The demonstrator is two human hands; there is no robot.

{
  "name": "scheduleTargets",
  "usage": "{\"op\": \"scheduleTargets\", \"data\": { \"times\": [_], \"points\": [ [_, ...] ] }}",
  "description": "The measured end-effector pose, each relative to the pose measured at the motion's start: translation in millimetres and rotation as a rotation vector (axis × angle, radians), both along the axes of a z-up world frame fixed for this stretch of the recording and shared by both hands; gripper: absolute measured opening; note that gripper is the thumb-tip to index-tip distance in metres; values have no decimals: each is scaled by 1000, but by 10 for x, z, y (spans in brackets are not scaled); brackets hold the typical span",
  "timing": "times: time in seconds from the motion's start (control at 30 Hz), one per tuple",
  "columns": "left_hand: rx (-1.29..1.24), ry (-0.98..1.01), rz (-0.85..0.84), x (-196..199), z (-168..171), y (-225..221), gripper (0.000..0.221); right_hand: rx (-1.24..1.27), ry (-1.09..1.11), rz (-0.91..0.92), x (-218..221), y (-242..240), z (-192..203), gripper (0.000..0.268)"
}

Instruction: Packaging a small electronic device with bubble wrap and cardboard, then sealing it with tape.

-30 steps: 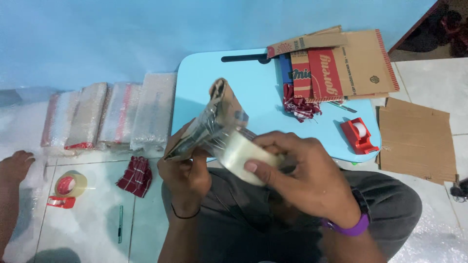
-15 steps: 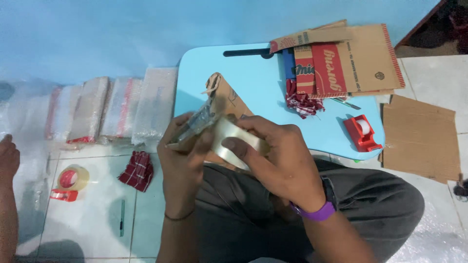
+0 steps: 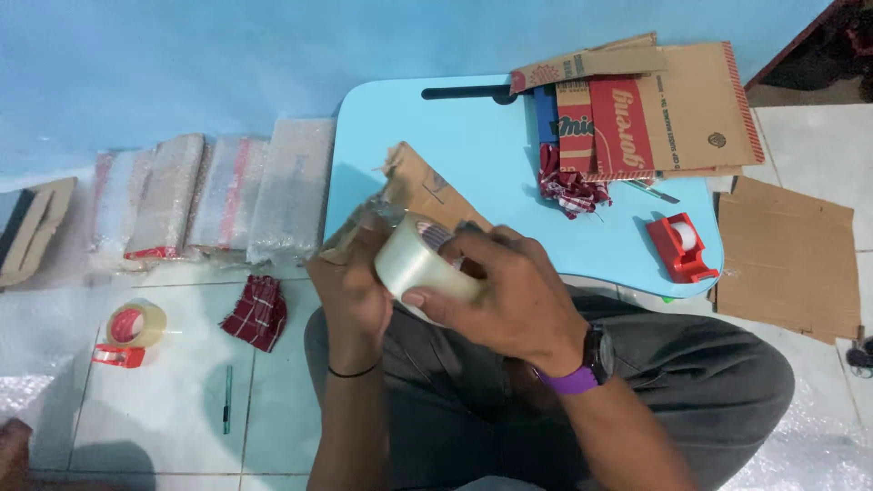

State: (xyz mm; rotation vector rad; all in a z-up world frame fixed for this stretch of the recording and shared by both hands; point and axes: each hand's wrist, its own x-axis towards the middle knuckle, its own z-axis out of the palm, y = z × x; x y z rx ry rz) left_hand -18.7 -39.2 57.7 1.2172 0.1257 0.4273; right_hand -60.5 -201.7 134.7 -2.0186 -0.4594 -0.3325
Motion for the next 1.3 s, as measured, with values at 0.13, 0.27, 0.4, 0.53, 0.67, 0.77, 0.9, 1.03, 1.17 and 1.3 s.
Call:
{"op": "scheduleTargets", "data": {
  "times": [0.13, 0.27, 0.4, 0.53, 0.67, 0.77, 0.9, 1.03, 1.17, 1.3],
  "points": [
    [-44, 86, 87, -11, 251, 154, 23, -226, 55, -129, -73, -103, 74, 46],
    [-256, 136, 247, 164, 281, 331, 25, -324, 238, -240, -130, -358, -196, 38],
    [-470, 86, 231, 263, -130, 501, 25, -497, 265, -253, -229, -529, -292, 38],
    [-452, 263, 278, 178, -265, 330, 35, -557, 239, -211, -160, -642, -285, 34],
    [-540, 470, 337, 106, -560, 269, 76, -669, 145, -179, -66, -718, -342, 30],
    [-581, 481, 300, 65, -662, 274, 85, -672, 112, -143, 66, -740, -498, 30],
    [-275, 272, 97, 40, -1171, 485, 58, -610, 117, -122, 251, -759, -518, 28],
    [487, 137, 208, -204, -741, 636, 93, -599, 102, -106, 323, -746, -464, 26],
    [1368, -221, -14, -57, -663, 661, 55, -607, 177, -80, 401, -699, -426, 28],
    [1704, -194, -241, 159, -877, 714, 68, -640, 245, -68, 526, -695, -387, 31]
  ]
}}
